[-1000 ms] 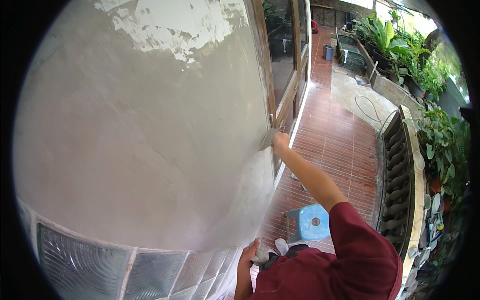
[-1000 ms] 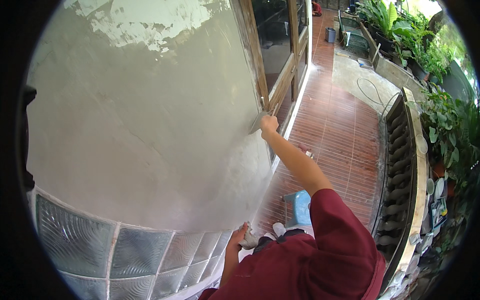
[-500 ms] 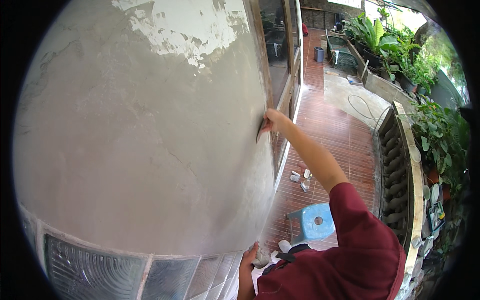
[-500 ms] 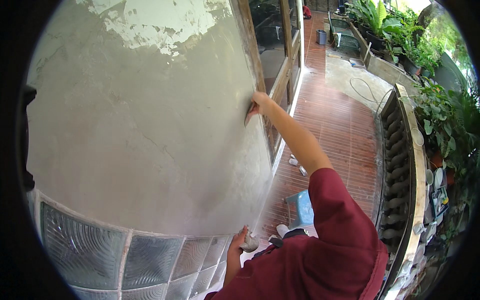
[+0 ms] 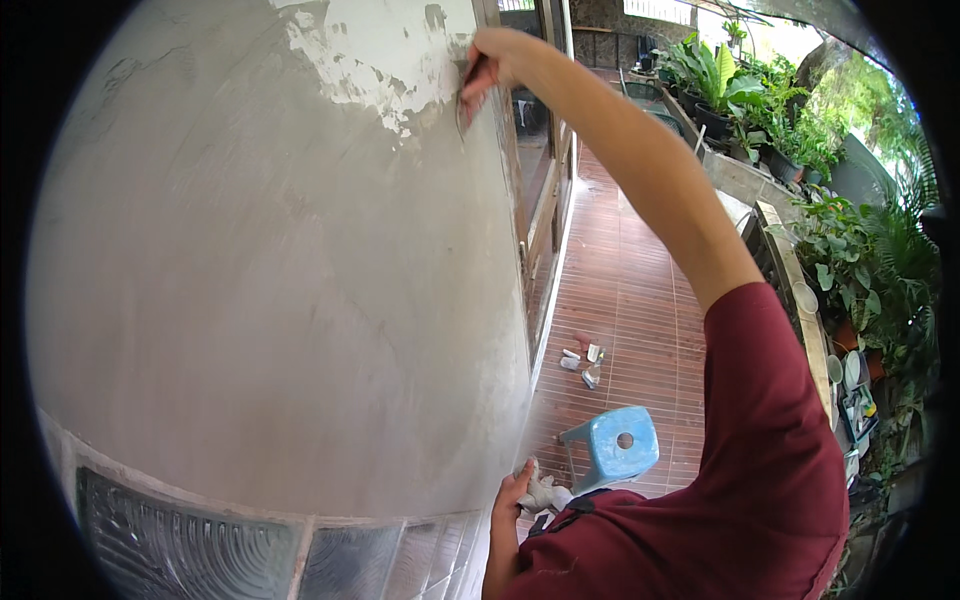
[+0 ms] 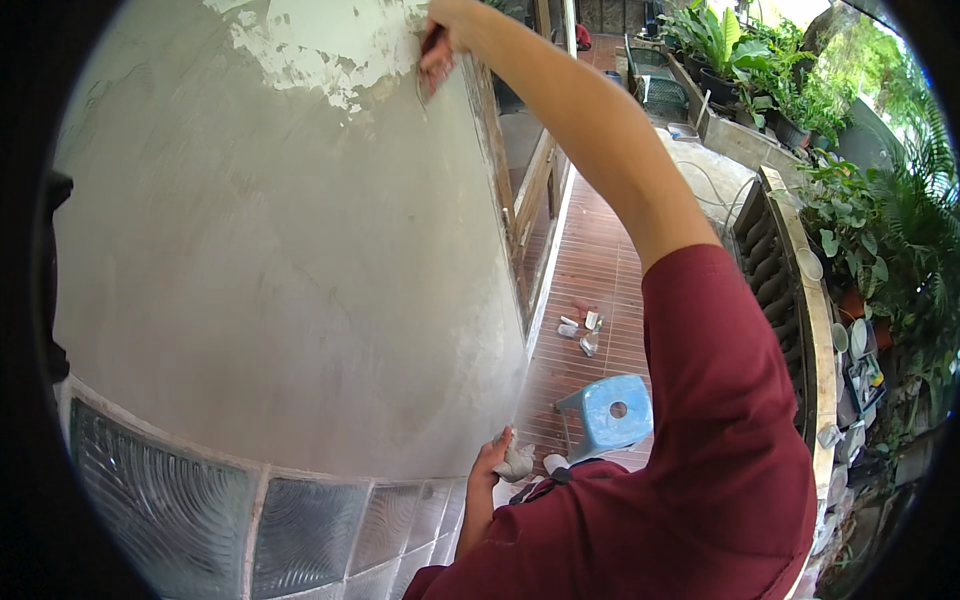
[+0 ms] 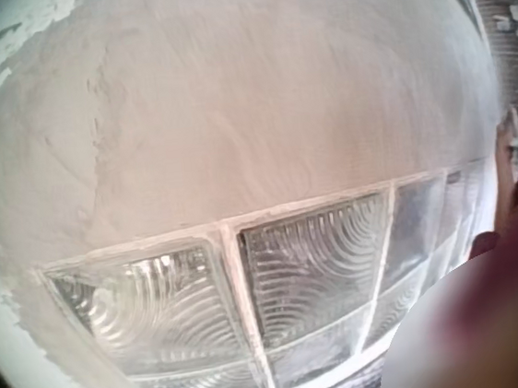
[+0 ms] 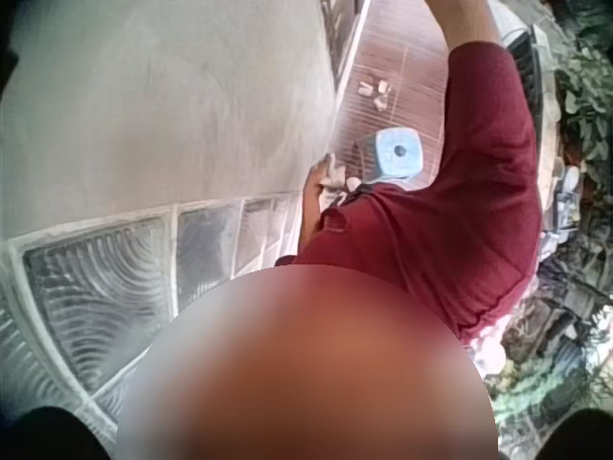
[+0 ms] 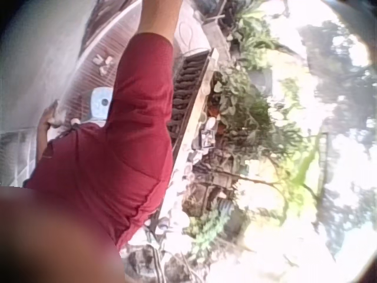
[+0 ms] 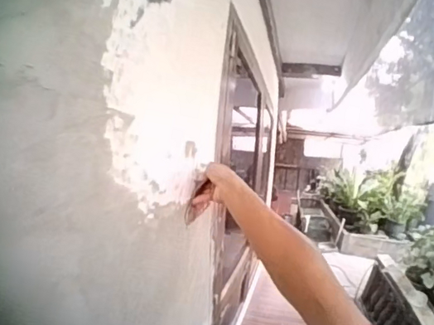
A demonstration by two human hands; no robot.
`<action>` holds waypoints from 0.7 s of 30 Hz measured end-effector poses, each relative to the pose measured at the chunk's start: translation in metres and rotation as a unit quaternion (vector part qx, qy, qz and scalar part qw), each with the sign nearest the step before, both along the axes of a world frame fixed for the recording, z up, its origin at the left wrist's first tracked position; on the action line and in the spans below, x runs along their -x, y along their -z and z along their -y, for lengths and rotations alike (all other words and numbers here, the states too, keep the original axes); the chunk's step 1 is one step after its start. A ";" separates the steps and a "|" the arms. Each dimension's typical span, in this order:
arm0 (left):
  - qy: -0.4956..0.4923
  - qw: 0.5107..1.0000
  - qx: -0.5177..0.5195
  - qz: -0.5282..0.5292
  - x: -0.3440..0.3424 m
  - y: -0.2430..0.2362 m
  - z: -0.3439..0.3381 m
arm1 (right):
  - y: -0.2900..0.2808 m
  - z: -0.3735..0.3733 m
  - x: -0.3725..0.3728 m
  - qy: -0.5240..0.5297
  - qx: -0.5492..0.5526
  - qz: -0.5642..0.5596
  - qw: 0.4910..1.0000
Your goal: The person applies plaster to a wall using a trowel, repeatedly smoothing and spreading the material across the surface. The person stands on a small stool to reach higher areas and continues the process throughout the clip.
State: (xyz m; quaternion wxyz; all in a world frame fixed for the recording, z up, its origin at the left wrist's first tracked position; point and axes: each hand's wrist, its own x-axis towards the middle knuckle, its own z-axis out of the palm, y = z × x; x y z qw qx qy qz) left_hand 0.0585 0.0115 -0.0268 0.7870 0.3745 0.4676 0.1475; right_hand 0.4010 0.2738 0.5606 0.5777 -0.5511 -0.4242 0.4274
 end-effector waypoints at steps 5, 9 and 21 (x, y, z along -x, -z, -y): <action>0.023 0.999 0.004 -0.023 -0.012 -0.005 -0.001 | -0.072 0.014 0.025 0.016 -0.117 0.031 0.992; 0.032 0.999 0.004 -0.015 -0.017 -0.017 0.004 | -0.158 0.063 -0.010 -0.036 -0.251 -0.022 0.967; 0.029 0.998 -0.048 -0.020 0.008 -0.015 0.010 | 0.061 0.103 -0.073 0.117 -0.356 0.057 0.926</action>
